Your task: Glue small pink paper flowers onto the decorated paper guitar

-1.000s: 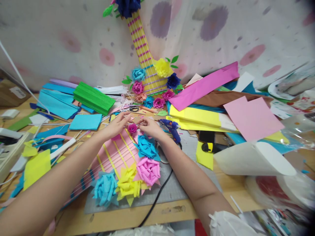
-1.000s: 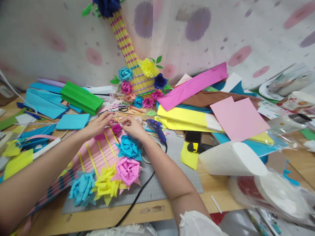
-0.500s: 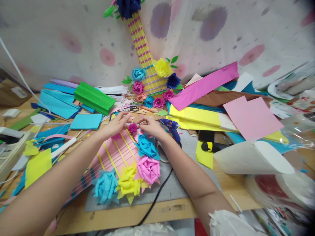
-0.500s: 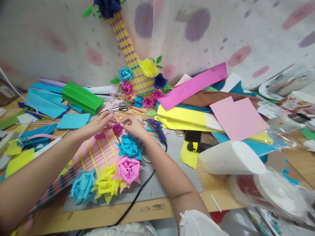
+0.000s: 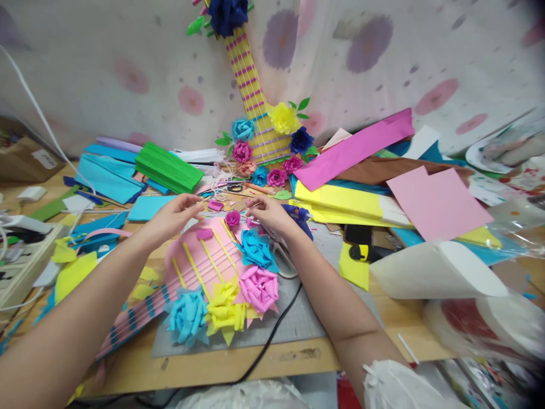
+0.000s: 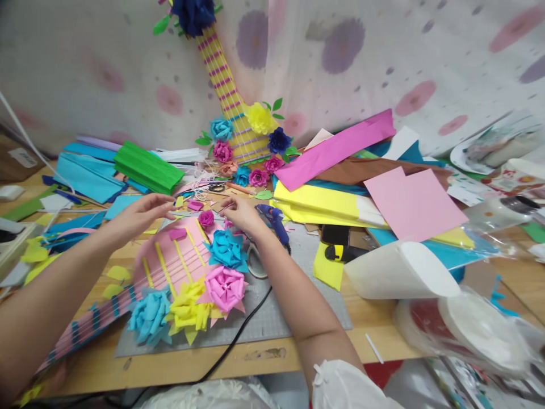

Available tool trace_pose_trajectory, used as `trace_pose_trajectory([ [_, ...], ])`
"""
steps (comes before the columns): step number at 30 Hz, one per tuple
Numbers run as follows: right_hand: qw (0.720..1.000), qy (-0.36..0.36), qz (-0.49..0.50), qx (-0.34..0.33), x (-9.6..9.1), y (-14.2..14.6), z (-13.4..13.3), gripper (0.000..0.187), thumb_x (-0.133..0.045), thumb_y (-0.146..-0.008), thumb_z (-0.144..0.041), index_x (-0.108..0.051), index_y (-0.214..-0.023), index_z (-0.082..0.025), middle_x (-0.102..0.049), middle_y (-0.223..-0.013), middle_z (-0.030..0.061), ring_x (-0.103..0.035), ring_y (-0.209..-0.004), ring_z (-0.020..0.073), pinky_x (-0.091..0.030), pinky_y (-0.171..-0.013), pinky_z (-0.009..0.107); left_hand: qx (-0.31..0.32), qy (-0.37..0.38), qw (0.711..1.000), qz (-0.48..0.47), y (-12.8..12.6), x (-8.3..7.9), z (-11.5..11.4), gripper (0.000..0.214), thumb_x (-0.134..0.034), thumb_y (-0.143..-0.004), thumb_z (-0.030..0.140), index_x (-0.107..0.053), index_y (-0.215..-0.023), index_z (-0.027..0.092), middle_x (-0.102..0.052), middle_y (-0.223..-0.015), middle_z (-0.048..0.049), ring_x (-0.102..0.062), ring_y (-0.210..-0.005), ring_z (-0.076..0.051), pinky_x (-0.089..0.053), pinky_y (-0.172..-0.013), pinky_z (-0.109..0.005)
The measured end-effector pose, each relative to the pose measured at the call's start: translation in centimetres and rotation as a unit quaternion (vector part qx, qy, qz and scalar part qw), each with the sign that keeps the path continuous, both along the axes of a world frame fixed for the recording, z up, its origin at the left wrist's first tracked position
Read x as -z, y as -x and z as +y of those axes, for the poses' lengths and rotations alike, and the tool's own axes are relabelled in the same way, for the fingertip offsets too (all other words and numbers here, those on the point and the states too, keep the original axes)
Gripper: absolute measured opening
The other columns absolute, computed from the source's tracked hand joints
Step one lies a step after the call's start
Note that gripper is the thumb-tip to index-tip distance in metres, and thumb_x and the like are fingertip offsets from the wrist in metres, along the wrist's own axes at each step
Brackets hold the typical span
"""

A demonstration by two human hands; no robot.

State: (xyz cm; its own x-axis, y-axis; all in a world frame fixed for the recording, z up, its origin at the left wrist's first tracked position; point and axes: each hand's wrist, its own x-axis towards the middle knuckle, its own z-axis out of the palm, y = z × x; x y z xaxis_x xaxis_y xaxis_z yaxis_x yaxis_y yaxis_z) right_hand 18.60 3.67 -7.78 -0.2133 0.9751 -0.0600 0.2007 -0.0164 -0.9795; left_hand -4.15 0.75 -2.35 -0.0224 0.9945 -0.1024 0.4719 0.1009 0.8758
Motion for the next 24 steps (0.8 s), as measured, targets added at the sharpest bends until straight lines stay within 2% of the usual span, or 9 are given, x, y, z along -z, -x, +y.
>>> trace_pose_trajectory([
  [2, 1.000, -0.009, -0.016, 0.000, -0.3, -0.3, -0.1, 0.014, -0.052, -0.068, -0.014, -0.055, -0.081, -0.018, -0.060, -0.070, -0.0014, -0.054, -0.064, 0.0114, -0.041, -0.059, 0.024, 0.008, 0.013, 0.999, 0.040, 1.2, 0.9, -0.6, 0.046, -0.069, -0.057, 0.055, -0.061, -0.084, 0.018, -0.067, -0.078, -0.0026, -0.064, -0.073, -0.020, -0.047, -0.066, -0.030],
  [6, 0.998, -0.034, -0.057, -0.011, -1.1, -0.7, -0.6, 0.019, -0.045, -0.068, -0.010, -0.057, -0.080, -0.018, -0.056, -0.068, -0.0024, -0.050, -0.062, 0.0110, -0.039, -0.058, 0.024, 0.037, 0.031, 0.993, 0.106, 2.8, 2.6, -1.7, 0.041, -0.065, -0.059, 0.056, -0.062, -0.077, 0.019, -0.064, -0.067, -0.0011, -0.057, -0.060, -0.016, -0.040, -0.054, -0.027],
  [9, 0.996, -0.058, -0.072, -0.012, -1.1, -1.0, -1.1, 0.020, -0.044, -0.066, -0.010, -0.055, -0.081, -0.018, -0.053, -0.064, -0.0037, -0.048, -0.060, 0.0111, -0.036, -0.057, 0.023, 0.038, -0.022, 0.979, 0.200, 3.0, 3.4, -2.2, 0.037, -0.060, -0.066, 0.055, -0.064, -0.078, 0.020, -0.066, -0.074, -0.0024, -0.056, -0.064, -0.017, -0.039, -0.057, -0.028],
  [12, 0.995, -0.064, -0.076, -0.005, -0.9, -1.2, -1.6, 0.017, -0.043, -0.069, -0.014, -0.053, -0.082, -0.019, -0.049, -0.057, -0.0056, -0.044, -0.053, 0.0104, -0.033, -0.053, 0.023, 0.035, -0.044, 0.969, 0.242, 2.7, 3.8, -2.2, 0.042, -0.062, -0.065, 0.061, -0.063, -0.075, 0.020, -0.065, -0.076, -0.0032, -0.056, -0.068, -0.018, -0.038, -0.059, -0.028],
  [17, 0.990, -0.060, -0.126, -0.027, -1.1, -2.4, -3.0, 0.017, -0.049, -0.077, -0.025, -0.058, -0.090, -0.019, -0.049, -0.052, -0.0066, -0.044, -0.047, 0.0101, -0.033, -0.051, 0.022, 0.060, -0.045, 0.981, 0.178, 2.0, 4.4, -1.5, 0.048, -0.068, -0.057, 0.063, -0.063, -0.075, 0.019, -0.064, -0.073, -0.0021, -0.054, -0.066, -0.017, -0.038, -0.059, -0.027],
  [20, 0.981, -0.057, -0.179, -0.050, -1.4, -3.7, -4.0, 0.014, -0.051, -0.079, -0.030, -0.058, -0.079, -0.019, -0.053, -0.051, -0.0048, -0.045, -0.045, 0.0096, -0.033, -0.050, 0.023, 0.066, -0.032, 0.987, 0.140, 1.9, 5.1, -1.0, 0.045, -0.070, -0.056, 0.061, -0.064, -0.070, 0.019, -0.062, -0.067, -0.0016, -0.053, -0.062, -0.016, -0.037, -0.056, -0.027],
  [24, 0.979, -0.039, -0.196, -0.033, -1.0, -5.2, -4.7, 0.020, -0.052, -0.081, -0.036, -0.052, -0.070, -0.020, -0.056, -0.052, -0.0035, -0.048, -0.042, 0.0098, -0.034, -0.049, 0.023, 0.041, -0.027, 0.991, 0.121, 2.1, 5.7, -0.6, 0.043, -0.073, -0.053, 0.059, -0.066, -0.067, 0.019, -0.063, -0.064, -0.0020, -0.055, -0.062, -0.016, -0.037, -0.055, -0.027],
])
